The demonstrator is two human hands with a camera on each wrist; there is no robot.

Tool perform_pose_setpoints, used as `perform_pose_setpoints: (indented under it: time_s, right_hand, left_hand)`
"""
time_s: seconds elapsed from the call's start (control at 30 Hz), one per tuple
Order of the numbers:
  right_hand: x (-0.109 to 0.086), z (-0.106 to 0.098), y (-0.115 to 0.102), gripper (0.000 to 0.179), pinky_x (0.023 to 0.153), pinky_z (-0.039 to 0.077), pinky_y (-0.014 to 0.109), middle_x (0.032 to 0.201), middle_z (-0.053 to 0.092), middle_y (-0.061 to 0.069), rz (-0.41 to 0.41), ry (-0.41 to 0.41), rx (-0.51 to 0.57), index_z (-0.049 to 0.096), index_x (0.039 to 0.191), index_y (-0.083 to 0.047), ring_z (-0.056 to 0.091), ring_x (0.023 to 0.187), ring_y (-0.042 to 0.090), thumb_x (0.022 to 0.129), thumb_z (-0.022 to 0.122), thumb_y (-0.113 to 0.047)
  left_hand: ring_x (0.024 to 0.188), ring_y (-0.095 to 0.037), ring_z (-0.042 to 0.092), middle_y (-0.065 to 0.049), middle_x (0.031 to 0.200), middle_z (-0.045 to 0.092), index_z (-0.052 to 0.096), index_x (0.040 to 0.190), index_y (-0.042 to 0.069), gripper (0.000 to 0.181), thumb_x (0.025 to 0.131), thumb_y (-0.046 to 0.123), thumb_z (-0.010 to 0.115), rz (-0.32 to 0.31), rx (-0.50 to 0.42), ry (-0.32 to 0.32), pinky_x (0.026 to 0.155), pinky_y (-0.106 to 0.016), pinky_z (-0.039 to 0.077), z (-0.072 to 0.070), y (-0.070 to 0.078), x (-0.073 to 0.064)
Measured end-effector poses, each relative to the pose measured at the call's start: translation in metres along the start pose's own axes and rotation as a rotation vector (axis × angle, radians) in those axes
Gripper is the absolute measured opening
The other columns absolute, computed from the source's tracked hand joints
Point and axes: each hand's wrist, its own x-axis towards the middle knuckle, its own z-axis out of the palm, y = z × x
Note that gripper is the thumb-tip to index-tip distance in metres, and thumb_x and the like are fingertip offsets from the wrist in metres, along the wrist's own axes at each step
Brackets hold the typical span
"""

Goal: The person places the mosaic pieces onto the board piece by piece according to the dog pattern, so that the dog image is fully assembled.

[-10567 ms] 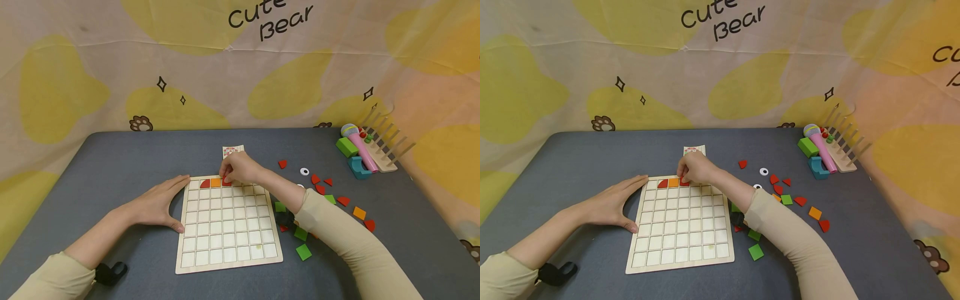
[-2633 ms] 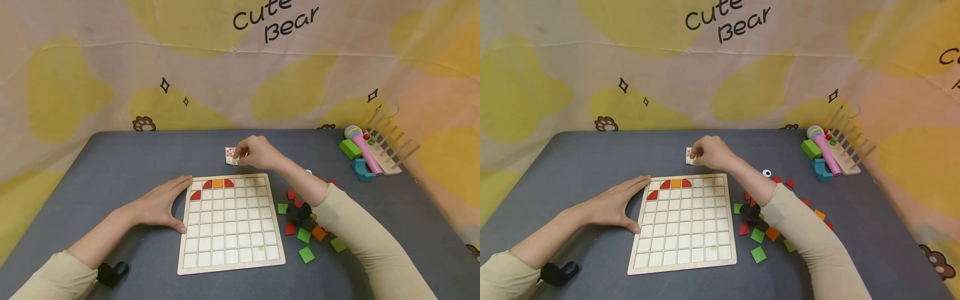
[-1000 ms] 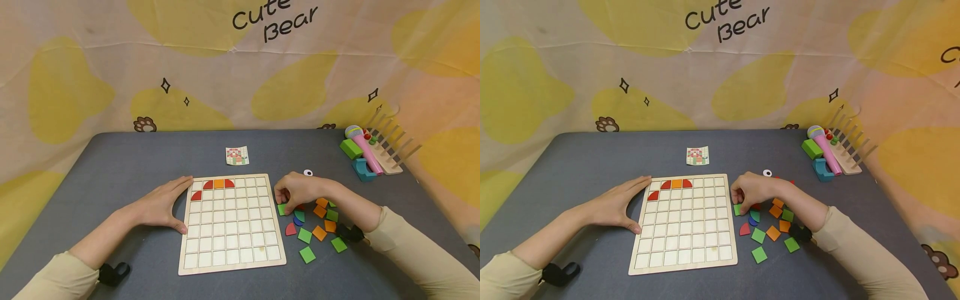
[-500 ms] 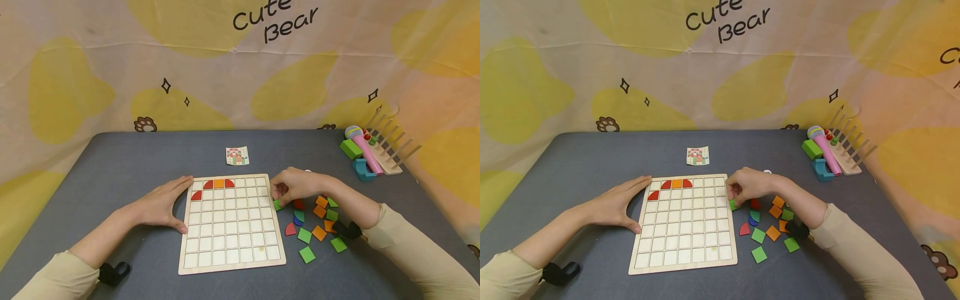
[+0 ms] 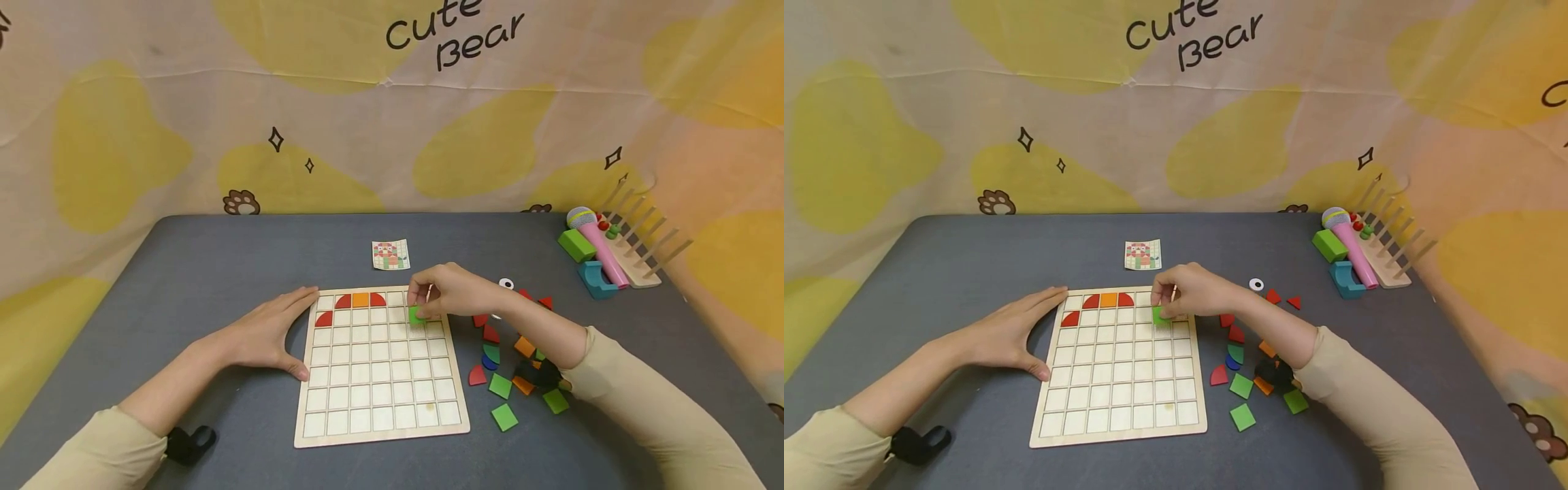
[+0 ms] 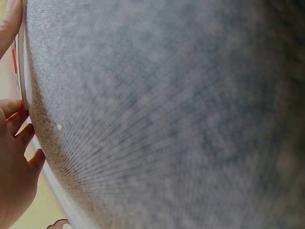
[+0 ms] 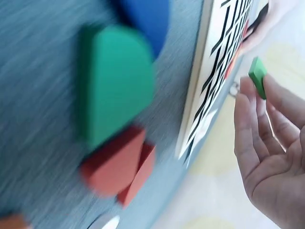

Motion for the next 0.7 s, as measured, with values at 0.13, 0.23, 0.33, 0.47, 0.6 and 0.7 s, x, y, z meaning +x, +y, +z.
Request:
perform_pose_setpoints:
  time_s: [0.13, 0.23, 0.33, 0.47, 0.6, 0.7]
  right_hand:
    - [0.013, 0.010, -0.008, 0.010, 0.072, 0.054, 0.023, 0.084, 0.069, -0.003, 0.003, 0.058, 0.000, 0.070, 0.093, -0.019, 0.063, 0.076, 0.008, 0.086, 0.075, -0.013]
    - [0.023, 0.018, -0.016, 0.011, 0.072, 0.054, 0.021, 0.084, 0.070, -0.002, 0.002, 0.096, -0.006, 0.071, 0.093, -0.017, 0.063, 0.074, 0.005, 0.085, 0.075, -0.012]
    - [0.032, 0.025, -0.026, 0.010, 0.073, 0.053, 0.019, 0.085, 0.071, -0.001, -0.007, 0.112, -0.005, 0.071, 0.094, -0.015, 0.064, 0.074, 0.005, 0.085, 0.074, -0.010]
    - [0.045, 0.032, -0.041, 0.011, 0.074, 0.053, 0.017, 0.087, 0.072, 0.001, -0.038, 0.108, 0.008, 0.072, 0.094, -0.012, 0.064, 0.076, 0.005, 0.086, 0.070, -0.005]
    - [0.059, 0.037, -0.055, 0.013, 0.073, 0.053, 0.015, 0.088, 0.073, 0.003, -0.071, 0.090, 0.022, 0.073, 0.095, -0.010, 0.064, 0.078, 0.006, 0.086, 0.069, -0.001]
    - [0.068, 0.040, -0.064, 0.013, 0.072, 0.052, 0.013, 0.088, 0.074, 0.003, -0.081, 0.084, 0.014, 0.073, 0.094, -0.010, 0.065, 0.077, 0.005, 0.085, 0.070, -0.001]
  left_hand:
    - [0.149, -0.040, 0.029, -0.013, 0.164, 0.027, 0.027, 0.156, 0.011, 0.131, 0.055, 0.078, 0.078, 0.001, 0.004, 0.003, 0.115, -0.065, 0.032, 0.000, -0.001, 0.000]
    - [0.150, -0.040, 0.028, -0.013, 0.164, 0.027, 0.027, 0.156, 0.011, 0.132, 0.055, 0.078, 0.078, 0.000, 0.003, 0.003, 0.115, -0.065, 0.031, 0.001, 0.000, 0.000]
    - [0.150, -0.040, 0.028, -0.013, 0.164, 0.027, 0.027, 0.156, 0.011, 0.132, 0.055, 0.079, 0.078, 0.001, 0.000, 0.004, 0.115, -0.065, 0.031, 0.000, 0.000, 0.000]
    - [0.149, -0.040, 0.029, -0.014, 0.164, 0.027, 0.027, 0.156, 0.010, 0.133, 0.055, 0.079, 0.078, 0.005, -0.001, 0.004, 0.114, -0.065, 0.031, 0.000, -0.001, 0.000]
    - [0.149, -0.041, 0.029, -0.014, 0.163, 0.027, 0.027, 0.156, 0.010, 0.132, 0.055, 0.079, 0.077, 0.012, -0.005, 0.008, 0.114, -0.065, 0.032, -0.001, -0.001, 0.000]
    - [0.149, -0.041, 0.028, -0.014, 0.164, 0.027, 0.027, 0.156, 0.011, 0.132, 0.055, 0.080, 0.077, 0.014, -0.010, 0.005, 0.114, -0.066, 0.031, -0.002, -0.001, 0.000]
